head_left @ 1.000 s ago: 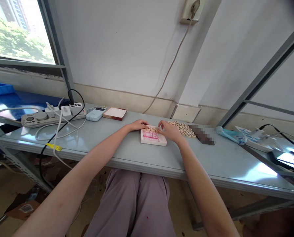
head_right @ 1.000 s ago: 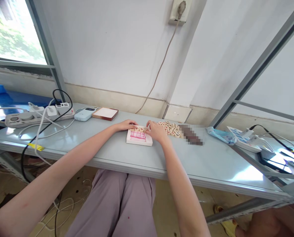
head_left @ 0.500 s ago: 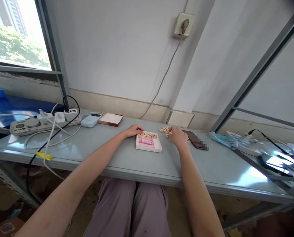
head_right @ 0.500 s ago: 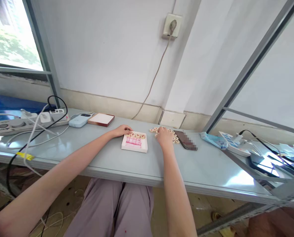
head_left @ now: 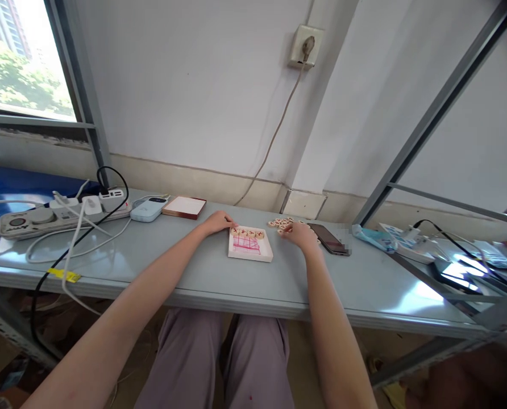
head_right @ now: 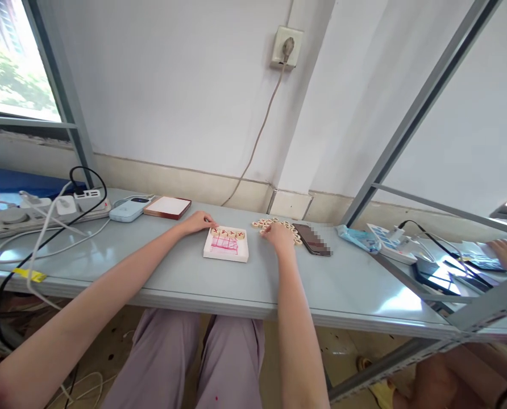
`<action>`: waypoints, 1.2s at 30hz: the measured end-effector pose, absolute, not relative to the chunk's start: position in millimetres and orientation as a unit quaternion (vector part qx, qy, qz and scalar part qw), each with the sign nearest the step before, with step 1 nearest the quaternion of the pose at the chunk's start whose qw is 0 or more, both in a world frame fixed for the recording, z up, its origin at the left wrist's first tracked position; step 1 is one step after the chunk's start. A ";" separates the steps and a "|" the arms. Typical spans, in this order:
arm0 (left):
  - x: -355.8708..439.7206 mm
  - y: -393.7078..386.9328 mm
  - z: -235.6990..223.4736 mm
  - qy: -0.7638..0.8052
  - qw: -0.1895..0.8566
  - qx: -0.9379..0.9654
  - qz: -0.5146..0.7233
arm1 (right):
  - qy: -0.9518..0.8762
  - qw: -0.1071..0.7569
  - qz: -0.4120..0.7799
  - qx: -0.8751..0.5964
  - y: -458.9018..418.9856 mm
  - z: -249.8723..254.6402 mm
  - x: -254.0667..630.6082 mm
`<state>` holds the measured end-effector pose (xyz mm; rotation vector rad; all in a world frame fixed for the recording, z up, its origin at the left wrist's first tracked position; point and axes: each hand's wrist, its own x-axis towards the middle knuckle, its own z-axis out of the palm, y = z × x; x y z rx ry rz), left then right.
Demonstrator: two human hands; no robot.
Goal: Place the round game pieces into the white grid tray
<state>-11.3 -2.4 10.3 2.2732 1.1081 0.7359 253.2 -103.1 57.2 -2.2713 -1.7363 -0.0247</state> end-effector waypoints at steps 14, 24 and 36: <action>-2.3 -14.4 15.7 0.407 0.217 0.854 0.241 | -0.847 0.202 0.084 -0.484 -111.1 45.7 177.5; 3.0 -23.9 16.2 0.422 0.203 0.852 0.233 | -0.841 0.187 0.211 -0.461 -107.3 44.8 184.6; -1.6 -15.7 21.4 0.359 0.305 0.866 0.169 | -0.819 0.179 0.146 -0.525 -110.4 58.8 195.4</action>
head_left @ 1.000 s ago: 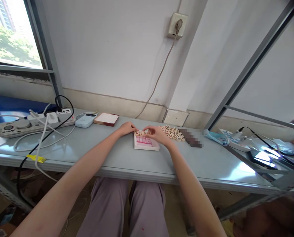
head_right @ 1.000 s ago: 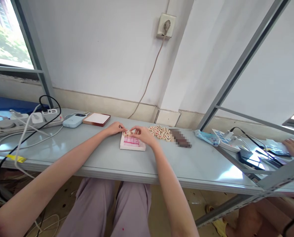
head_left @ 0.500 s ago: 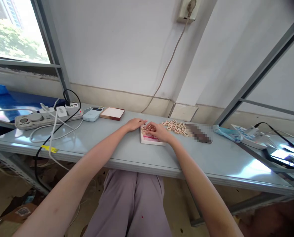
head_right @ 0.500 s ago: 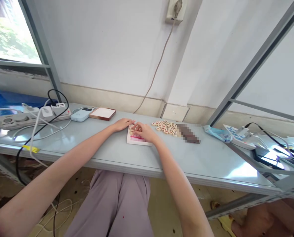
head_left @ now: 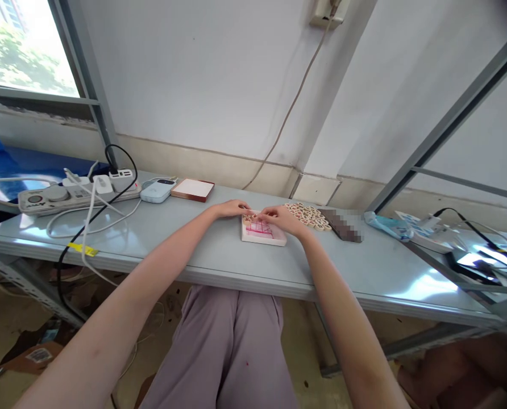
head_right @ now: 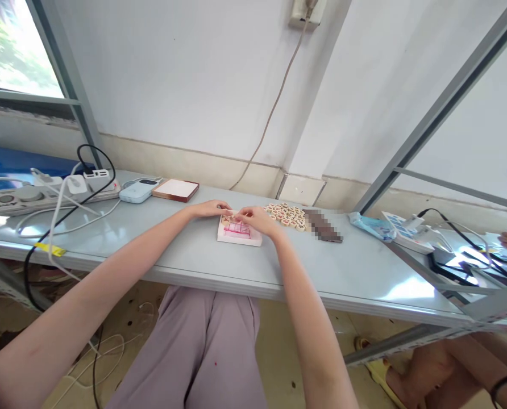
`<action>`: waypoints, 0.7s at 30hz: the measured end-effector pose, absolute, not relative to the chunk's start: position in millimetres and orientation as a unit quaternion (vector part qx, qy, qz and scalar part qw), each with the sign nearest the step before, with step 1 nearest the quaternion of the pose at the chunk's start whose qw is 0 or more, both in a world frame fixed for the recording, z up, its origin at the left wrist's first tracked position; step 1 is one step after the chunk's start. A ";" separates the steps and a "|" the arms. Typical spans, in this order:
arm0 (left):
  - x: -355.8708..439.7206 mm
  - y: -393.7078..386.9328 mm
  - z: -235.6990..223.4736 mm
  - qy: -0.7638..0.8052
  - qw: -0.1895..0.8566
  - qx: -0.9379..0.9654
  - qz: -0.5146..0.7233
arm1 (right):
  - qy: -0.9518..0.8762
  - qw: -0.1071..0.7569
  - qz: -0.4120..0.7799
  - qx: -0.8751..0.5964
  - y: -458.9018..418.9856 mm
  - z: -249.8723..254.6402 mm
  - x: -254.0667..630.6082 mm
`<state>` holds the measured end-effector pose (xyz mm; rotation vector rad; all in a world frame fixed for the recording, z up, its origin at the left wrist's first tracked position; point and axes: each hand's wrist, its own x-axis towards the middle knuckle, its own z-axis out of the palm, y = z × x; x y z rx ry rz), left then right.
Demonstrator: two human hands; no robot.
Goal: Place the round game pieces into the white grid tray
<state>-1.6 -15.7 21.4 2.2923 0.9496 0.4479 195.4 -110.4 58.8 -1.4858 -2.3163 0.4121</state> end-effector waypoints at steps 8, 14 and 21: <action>-2.6 -14.3 21.6 0.348 0.327 0.866 0.148 | -0.661 0.038 -0.171 -0.730 -98.0 41.6 238.6; -3.9 -15.0 22.5 0.342 0.332 0.866 0.148 | -0.672 0.039 -0.149 -0.725 -100.8 46.4 232.2; -0.4 -20.7 22.7 0.339 0.327 0.864 0.176 | -0.685 0.079 -0.082 -0.719 -98.6 44.3 237.3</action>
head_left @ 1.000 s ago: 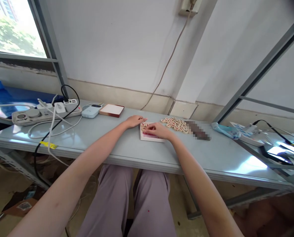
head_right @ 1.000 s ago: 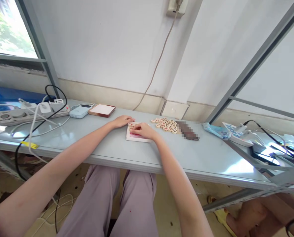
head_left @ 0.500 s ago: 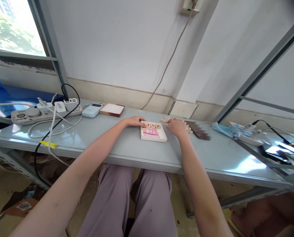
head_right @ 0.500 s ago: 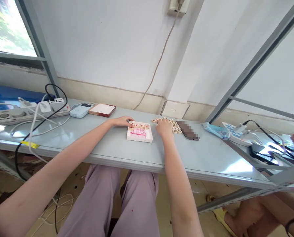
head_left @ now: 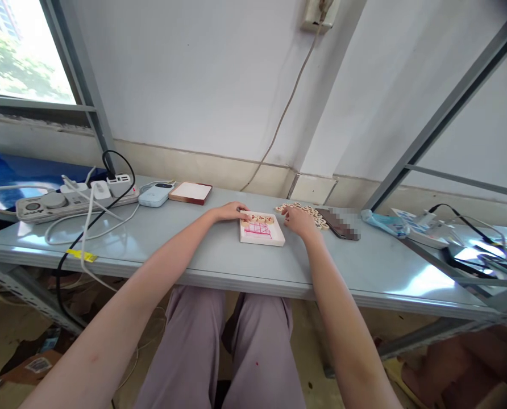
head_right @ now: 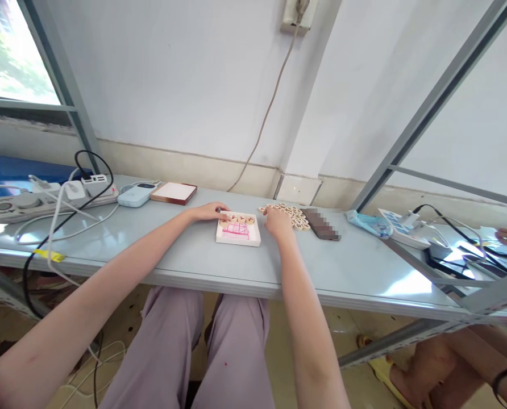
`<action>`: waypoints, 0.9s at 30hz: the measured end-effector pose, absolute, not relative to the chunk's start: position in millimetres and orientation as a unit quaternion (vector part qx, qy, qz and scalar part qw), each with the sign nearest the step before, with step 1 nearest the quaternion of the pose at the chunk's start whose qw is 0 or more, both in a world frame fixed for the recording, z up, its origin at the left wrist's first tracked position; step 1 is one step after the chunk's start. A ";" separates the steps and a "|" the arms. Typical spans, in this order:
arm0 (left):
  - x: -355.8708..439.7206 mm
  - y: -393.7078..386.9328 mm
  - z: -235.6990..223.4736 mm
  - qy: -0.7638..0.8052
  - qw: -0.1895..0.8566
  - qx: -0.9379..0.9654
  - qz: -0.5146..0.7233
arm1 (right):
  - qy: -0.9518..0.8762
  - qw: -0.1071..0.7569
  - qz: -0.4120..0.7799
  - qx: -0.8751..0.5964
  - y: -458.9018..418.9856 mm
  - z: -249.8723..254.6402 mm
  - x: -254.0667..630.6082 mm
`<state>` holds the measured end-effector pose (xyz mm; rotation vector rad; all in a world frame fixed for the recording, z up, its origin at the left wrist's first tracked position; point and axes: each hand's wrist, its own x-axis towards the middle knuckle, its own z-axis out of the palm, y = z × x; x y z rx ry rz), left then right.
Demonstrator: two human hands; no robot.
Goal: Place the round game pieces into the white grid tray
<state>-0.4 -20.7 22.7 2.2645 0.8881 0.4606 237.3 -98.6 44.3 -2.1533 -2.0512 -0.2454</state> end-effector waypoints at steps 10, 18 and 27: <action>2.7 -20.6 20.7 0.317 0.339 0.866 0.184 | -0.711 0.212 -0.007 -0.671 -102.3 54.0 232.2; 2.0 -19.0 19.8 0.295 0.340 0.874 0.183 | -0.816 0.227 0.180 -0.500 -112.6 56.8 199.1; 2.0 -19.3 20.3 0.295 0.336 0.876 0.181 | -0.808 0.241 0.169 -0.511 -103.9 47.7 195.3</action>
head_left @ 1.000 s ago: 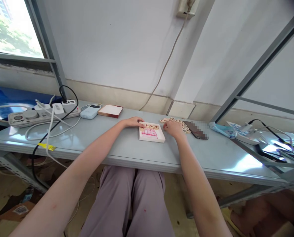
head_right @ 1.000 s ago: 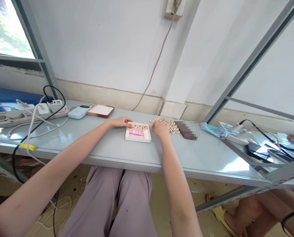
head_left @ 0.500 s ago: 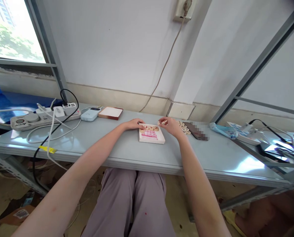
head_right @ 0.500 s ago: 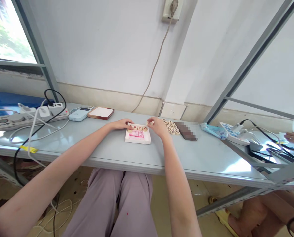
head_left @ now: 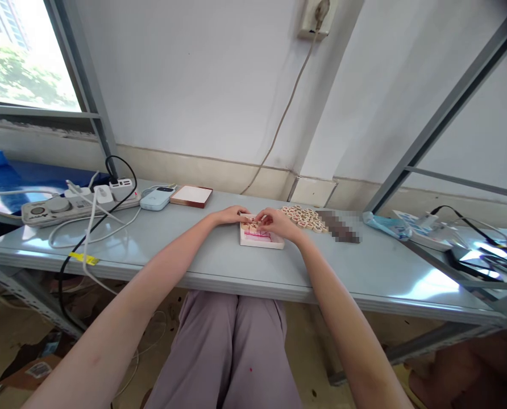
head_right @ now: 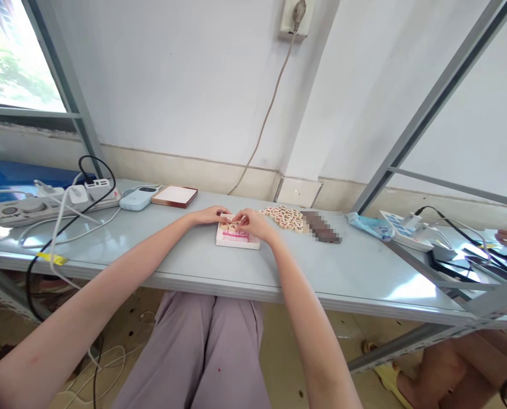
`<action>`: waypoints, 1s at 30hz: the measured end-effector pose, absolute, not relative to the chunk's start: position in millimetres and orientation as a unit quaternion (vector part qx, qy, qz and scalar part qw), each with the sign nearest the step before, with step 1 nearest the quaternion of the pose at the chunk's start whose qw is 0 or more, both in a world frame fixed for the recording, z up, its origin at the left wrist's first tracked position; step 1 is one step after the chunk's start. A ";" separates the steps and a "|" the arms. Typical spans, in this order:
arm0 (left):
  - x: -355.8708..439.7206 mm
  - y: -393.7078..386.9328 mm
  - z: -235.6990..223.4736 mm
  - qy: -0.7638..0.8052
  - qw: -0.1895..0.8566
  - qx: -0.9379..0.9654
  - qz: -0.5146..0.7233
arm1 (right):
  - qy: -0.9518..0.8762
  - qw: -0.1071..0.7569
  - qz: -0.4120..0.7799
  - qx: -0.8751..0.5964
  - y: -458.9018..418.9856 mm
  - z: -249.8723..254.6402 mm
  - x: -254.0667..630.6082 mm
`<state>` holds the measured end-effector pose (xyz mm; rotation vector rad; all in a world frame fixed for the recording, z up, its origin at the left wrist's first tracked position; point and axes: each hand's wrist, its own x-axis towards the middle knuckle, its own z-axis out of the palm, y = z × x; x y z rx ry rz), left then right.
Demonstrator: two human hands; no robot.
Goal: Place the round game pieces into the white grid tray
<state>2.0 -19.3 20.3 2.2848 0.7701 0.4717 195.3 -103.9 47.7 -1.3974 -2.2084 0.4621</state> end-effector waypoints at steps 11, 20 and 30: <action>3.0 -20.3 20.1 0.304 0.315 0.880 0.182 | -0.829 0.203 0.134 -0.504 -102.3 44.6 196.8; 3.4 -19.1 19.1 0.309 0.327 0.875 0.176 | -0.726 0.226 -0.098 -0.642 -83.3 32.2 225.6; 3.5 -17.7 17.0 0.315 0.337 0.866 0.190 | -0.703 0.057 -0.140 -0.695 -73.3 12.1 243.4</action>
